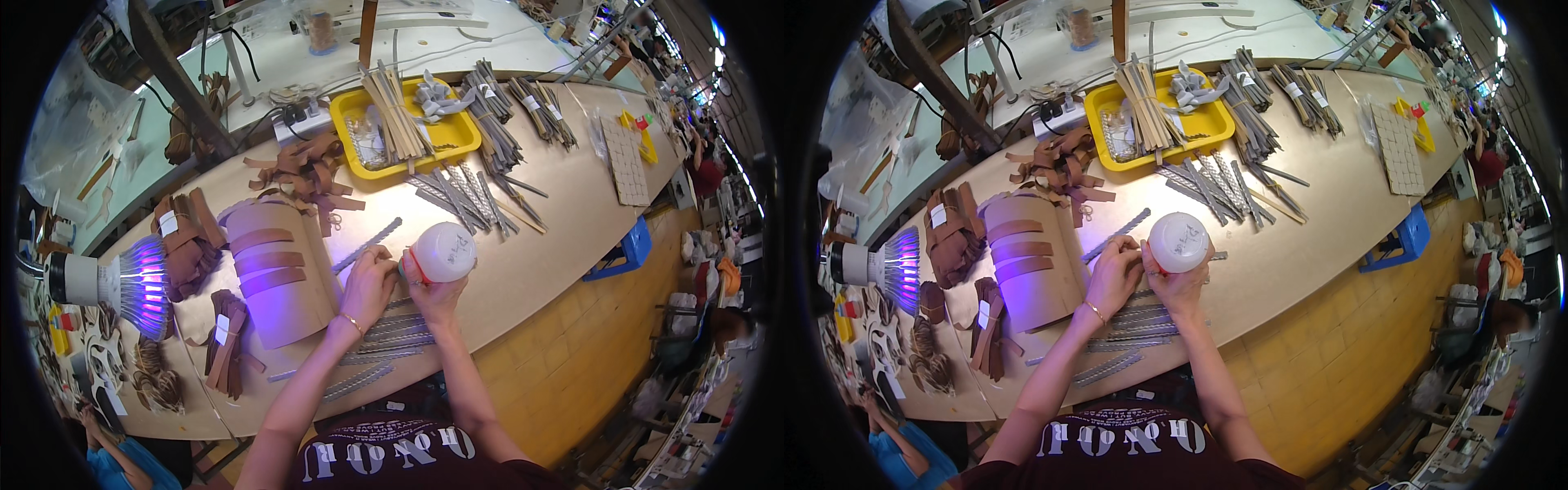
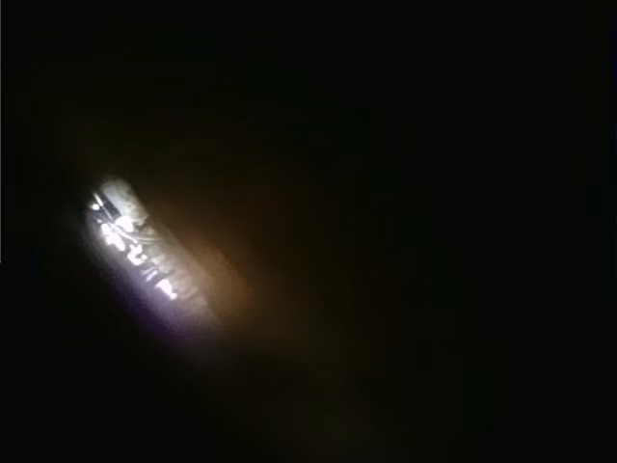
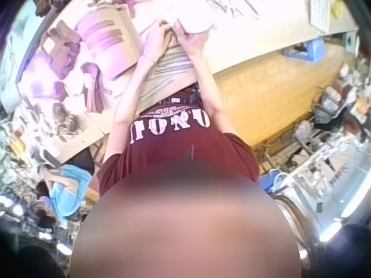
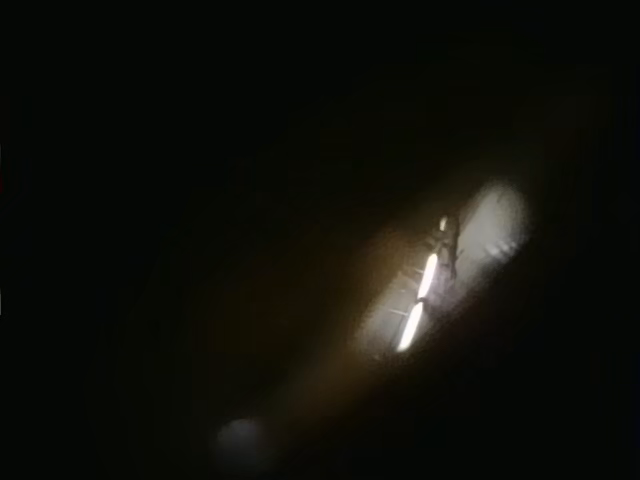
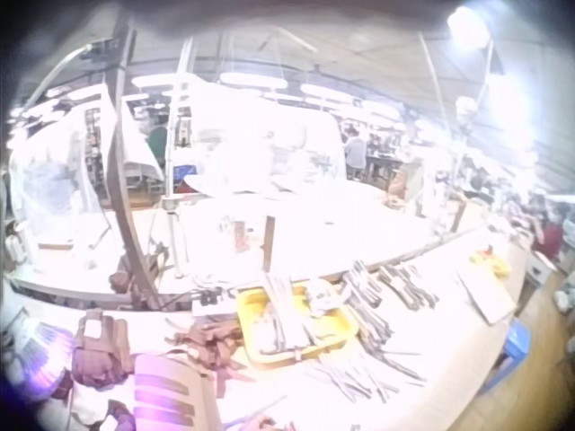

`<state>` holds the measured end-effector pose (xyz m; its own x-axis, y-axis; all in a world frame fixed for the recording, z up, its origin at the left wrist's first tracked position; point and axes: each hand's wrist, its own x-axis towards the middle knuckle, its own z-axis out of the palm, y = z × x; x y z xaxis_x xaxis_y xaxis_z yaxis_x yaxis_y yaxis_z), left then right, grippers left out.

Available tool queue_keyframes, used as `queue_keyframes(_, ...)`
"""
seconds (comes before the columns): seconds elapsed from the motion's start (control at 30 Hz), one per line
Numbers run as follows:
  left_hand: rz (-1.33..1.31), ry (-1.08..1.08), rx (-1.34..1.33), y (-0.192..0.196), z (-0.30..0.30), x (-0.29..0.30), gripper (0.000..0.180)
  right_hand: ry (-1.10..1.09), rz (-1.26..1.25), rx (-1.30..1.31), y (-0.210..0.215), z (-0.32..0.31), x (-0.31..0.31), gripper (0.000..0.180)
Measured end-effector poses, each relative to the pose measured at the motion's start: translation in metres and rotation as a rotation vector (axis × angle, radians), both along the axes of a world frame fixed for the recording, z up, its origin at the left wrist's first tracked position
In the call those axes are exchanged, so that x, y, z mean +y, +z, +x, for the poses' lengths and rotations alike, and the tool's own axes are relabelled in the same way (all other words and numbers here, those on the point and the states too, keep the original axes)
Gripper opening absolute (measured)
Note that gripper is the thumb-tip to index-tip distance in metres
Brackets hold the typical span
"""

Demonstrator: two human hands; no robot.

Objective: The person applies glue from a bottle to short metallic rods and presses them together on a workbench. The person repeats this process for multiple rods, arranging them in rows on the table.

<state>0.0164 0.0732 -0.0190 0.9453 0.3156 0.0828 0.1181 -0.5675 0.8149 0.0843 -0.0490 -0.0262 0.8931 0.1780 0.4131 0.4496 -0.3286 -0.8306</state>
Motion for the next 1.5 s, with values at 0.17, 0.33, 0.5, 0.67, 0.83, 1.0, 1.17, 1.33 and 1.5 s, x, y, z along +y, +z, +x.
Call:
queue_keyframes(0.17, -0.001, -0.011, 0.026, 0.002, 0.002, 0.000, 0.013, -0.074, -0.114, -0.081, 0.010, 0.006, -0.013, 0.053)
queue_keyframes(0.33, 0.040, 0.009, -0.012, -0.001, 0.002, -0.003, 0.013, -0.253, 0.111, 0.009, 0.018, 0.019, -0.035, 0.041)
queue_keyframes(0.5, 0.026, 0.000, 0.031, 0.001, 0.001, -0.004, 0.011, -0.252, 0.135, 0.029, 0.022, 0.023, -0.039, 0.039)
queue_keyframes(0.67, 0.108, -0.021, -0.022, 0.002, 0.001, -0.004, 0.012, -0.167, 0.088, 0.047, 0.024, 0.015, -0.035, 0.034)
queue_keyframes(0.83, 0.294, -0.134, -0.060, -0.001, 0.002, -0.001, 0.010, -0.125, 0.052, 0.009, 0.021, 0.016, -0.035, 0.033)
queue_keyframes(1.0, 0.635, -0.282, -0.046, -0.002, 0.002, 0.002, 0.014, -0.115, 0.053, -0.017, 0.015, 0.019, -0.037, 0.035)
queue_keyframes(1.17, 0.767, -0.297, -0.077, 0.001, 0.002, 0.001, 0.019, -0.093, 0.011, -0.017, 0.010, 0.021, -0.042, 0.046)
queue_keyframes(1.33, 0.692, -0.228, -0.098, 0.004, 0.004, -0.008, 0.019, -0.110, 0.070, 0.025, 0.006, 0.019, -0.040, 0.059)
queue_keyframes(1.5, 0.446, -0.087, -0.041, -0.001, 0.008, -0.019, 0.014, -0.118, 0.044, -0.026, 0.004, 0.019, -0.041, 0.033)
